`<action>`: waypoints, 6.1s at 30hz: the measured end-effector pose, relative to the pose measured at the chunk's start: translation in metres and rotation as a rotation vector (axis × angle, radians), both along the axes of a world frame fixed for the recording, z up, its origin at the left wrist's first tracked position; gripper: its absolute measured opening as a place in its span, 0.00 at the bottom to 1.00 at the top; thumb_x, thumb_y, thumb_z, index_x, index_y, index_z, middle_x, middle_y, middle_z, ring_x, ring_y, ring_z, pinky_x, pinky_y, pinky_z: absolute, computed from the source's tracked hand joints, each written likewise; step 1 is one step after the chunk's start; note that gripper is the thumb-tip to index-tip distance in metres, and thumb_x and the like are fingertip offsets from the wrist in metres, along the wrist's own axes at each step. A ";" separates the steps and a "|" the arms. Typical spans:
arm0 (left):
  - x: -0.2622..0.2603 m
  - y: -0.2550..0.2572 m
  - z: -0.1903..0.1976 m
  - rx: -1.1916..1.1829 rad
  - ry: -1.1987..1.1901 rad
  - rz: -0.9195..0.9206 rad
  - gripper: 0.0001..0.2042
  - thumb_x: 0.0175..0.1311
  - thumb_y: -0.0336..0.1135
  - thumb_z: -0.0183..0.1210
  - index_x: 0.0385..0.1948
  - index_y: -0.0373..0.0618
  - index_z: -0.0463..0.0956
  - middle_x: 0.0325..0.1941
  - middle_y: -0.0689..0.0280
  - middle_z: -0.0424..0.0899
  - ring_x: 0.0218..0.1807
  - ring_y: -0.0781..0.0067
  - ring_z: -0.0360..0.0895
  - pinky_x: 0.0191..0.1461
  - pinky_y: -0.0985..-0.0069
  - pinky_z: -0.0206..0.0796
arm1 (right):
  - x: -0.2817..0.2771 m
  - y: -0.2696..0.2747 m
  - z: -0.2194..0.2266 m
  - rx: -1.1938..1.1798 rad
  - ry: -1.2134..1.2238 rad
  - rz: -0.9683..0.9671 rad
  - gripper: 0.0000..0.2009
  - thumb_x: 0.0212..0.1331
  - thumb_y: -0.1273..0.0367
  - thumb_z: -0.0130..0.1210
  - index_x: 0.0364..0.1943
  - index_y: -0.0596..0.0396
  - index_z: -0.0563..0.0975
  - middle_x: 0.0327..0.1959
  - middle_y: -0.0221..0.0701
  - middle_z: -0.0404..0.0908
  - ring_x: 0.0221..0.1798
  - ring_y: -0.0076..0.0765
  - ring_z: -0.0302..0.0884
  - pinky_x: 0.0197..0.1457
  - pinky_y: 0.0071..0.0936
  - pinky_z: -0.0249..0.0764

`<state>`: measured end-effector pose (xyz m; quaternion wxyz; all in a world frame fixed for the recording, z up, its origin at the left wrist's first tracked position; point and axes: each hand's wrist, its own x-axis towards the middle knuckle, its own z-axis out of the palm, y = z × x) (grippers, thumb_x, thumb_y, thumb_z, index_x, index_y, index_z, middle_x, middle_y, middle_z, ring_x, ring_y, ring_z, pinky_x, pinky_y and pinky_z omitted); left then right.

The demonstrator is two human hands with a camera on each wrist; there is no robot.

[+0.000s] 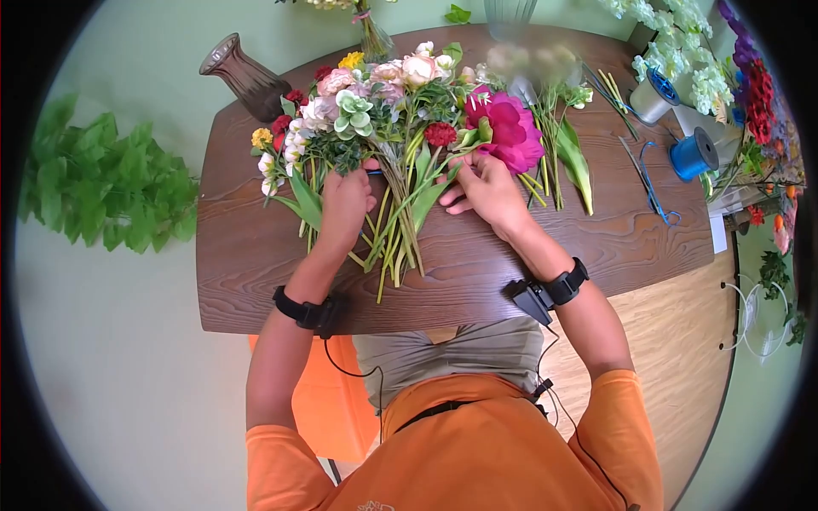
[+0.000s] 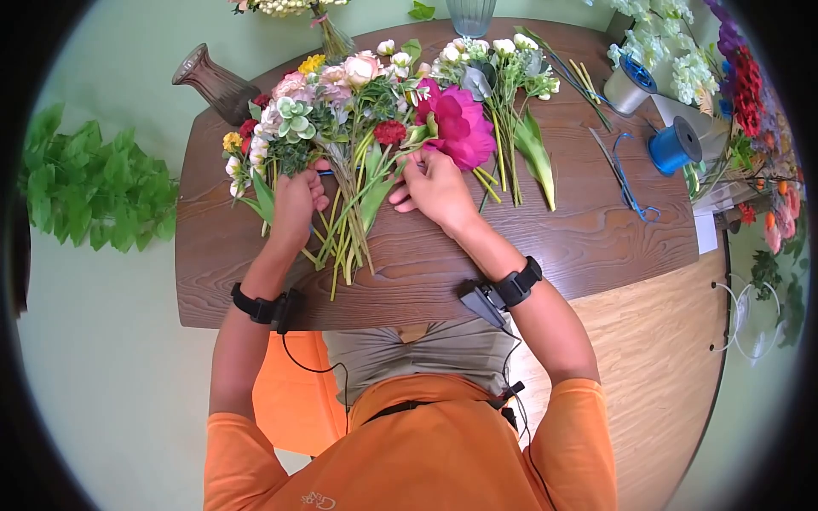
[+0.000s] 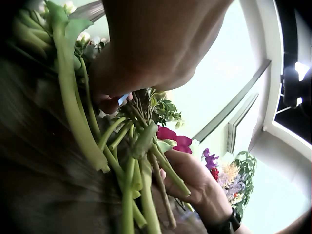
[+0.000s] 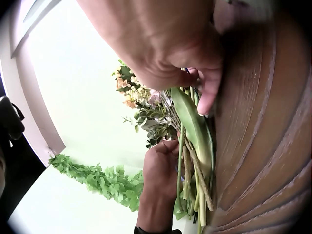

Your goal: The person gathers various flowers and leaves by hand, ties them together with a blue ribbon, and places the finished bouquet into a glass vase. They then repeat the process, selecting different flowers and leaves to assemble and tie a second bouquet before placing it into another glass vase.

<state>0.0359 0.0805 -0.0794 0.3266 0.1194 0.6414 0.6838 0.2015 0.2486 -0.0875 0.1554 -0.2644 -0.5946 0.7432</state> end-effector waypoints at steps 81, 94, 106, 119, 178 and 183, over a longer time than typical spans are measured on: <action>0.029 0.029 0.056 -0.870 1.112 -0.485 0.44 0.53 0.73 0.64 0.47 0.30 0.76 0.35 0.42 0.86 0.41 0.43 0.86 0.46 0.56 0.76 | -0.026 -0.018 0.001 -0.401 0.178 -0.292 0.11 0.70 0.68 0.54 0.51 0.57 0.75 0.45 0.31 0.79 0.46 0.30 0.79 0.45 0.31 0.80; 0.027 0.002 0.043 -0.403 1.149 -0.304 0.13 0.75 0.36 0.52 0.46 0.34 0.78 0.25 0.49 0.80 0.29 0.48 0.80 0.36 0.58 0.69 | 0.014 -0.001 0.030 0.841 -0.155 -0.132 0.10 0.63 0.69 0.60 0.29 0.64 0.79 0.27 0.55 0.81 0.35 0.67 0.81 0.41 0.55 0.76; 0.027 0.015 0.035 -0.468 1.014 -0.360 0.30 0.60 0.50 0.69 0.48 0.26 0.76 0.42 0.48 0.80 0.44 0.59 0.78 0.49 0.66 0.72 | -0.006 0.002 -0.008 0.235 0.059 -0.195 0.10 0.68 0.66 0.58 0.33 0.60 0.80 0.28 0.32 0.83 0.31 0.26 0.78 0.38 0.29 0.73; 0.055 0.050 0.025 -0.662 0.930 -0.185 0.33 0.51 0.35 0.67 0.54 0.21 0.61 0.59 0.28 0.68 0.55 0.27 0.76 0.61 0.52 0.72 | -0.017 -0.008 0.007 -0.052 0.137 -0.168 0.11 0.72 0.62 0.57 0.40 0.58 0.79 0.32 0.21 0.77 0.38 0.17 0.71 0.48 0.20 0.71; 0.002 0.064 0.087 0.200 0.843 0.027 0.21 0.65 0.22 0.56 0.59 0.30 0.64 0.51 0.41 0.78 0.55 0.39 0.77 0.59 0.56 0.68 | -0.077 -0.009 0.161 0.736 0.324 -0.064 0.09 0.68 0.72 0.62 0.29 0.58 0.77 0.26 0.26 0.79 0.28 0.17 0.75 0.31 0.19 0.69; 0.000 0.067 0.087 0.295 0.792 0.049 0.21 0.67 0.22 0.58 0.61 0.34 0.64 0.55 0.52 0.80 0.57 0.63 0.79 0.61 0.66 0.70 | -0.082 -0.006 0.147 0.785 0.392 -0.159 0.09 0.65 0.71 0.64 0.29 0.58 0.77 0.23 0.24 0.76 0.27 0.21 0.70 0.32 0.25 0.67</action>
